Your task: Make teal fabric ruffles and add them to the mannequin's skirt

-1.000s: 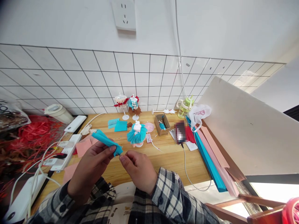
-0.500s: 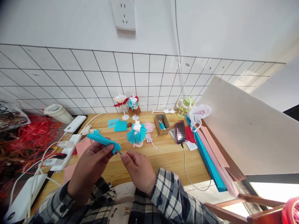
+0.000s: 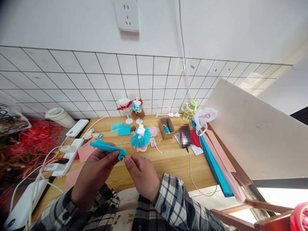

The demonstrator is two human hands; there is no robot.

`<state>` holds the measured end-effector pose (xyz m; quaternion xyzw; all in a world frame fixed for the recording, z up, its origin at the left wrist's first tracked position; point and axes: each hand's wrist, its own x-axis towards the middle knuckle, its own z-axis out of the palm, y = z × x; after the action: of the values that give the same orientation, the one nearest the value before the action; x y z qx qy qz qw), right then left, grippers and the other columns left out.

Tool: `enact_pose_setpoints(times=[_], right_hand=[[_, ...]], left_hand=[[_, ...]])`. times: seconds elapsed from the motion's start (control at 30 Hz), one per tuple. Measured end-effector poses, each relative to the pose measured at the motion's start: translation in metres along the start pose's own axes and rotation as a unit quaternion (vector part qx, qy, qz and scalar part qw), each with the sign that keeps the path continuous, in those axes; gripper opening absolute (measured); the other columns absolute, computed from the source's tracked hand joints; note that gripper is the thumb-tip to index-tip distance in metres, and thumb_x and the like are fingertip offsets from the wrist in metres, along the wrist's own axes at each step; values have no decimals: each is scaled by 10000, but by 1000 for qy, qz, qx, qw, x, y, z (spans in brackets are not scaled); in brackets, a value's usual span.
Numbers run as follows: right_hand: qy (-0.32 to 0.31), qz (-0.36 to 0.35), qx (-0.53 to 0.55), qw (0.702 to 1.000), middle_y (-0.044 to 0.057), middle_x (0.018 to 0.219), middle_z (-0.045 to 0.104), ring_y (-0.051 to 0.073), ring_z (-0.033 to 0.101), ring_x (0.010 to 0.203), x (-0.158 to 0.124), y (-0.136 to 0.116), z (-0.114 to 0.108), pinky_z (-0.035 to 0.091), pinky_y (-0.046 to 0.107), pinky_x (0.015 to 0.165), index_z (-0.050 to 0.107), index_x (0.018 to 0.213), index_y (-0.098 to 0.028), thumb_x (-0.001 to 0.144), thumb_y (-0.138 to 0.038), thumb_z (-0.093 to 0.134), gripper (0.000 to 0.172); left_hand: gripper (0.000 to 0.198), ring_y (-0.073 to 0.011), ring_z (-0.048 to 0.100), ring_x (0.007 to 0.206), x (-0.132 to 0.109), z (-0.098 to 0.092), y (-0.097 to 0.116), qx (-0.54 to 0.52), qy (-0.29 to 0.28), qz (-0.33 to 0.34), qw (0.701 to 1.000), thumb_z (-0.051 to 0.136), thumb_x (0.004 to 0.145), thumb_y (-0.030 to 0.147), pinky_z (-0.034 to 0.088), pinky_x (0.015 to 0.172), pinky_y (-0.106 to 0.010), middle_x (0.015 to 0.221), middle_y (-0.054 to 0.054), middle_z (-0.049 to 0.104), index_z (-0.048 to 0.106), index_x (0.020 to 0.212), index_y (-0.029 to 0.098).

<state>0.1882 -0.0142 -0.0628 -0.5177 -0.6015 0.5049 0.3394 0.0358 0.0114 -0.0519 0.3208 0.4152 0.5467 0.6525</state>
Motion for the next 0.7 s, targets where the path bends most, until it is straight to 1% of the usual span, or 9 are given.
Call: enact_pose_setpoints(times=[0.2,0.47,0.7], right_hand=[[4,-5,6,1000,-70,516,348,68,332,447,0,0,0,235,215,458,384,667,-199,932,-486,369,391],[0,-5,1,1000,-70,506,351,69,330,442,-1,-1,2,229,219,459,370,655,-202,933,-471,370,387],[3,-7,-3,1000,-71,499,355,72,327,441,0,0,2,217,224,458,366,660,-205,934,-472,372,383]], left_hand=[[201,-122,650,676,-1,-2,-1,-5,7,0,1000,813,642,216,538,668,-222,702,17,722,685,792,183],[132,-118,657,707,-2,-2,-1,8,-33,7,999,779,693,205,539,691,-211,729,27,729,701,800,199],[141,-118,648,684,0,-1,-1,10,-22,12,1000,793,674,225,536,668,-208,715,22,726,709,783,192]])
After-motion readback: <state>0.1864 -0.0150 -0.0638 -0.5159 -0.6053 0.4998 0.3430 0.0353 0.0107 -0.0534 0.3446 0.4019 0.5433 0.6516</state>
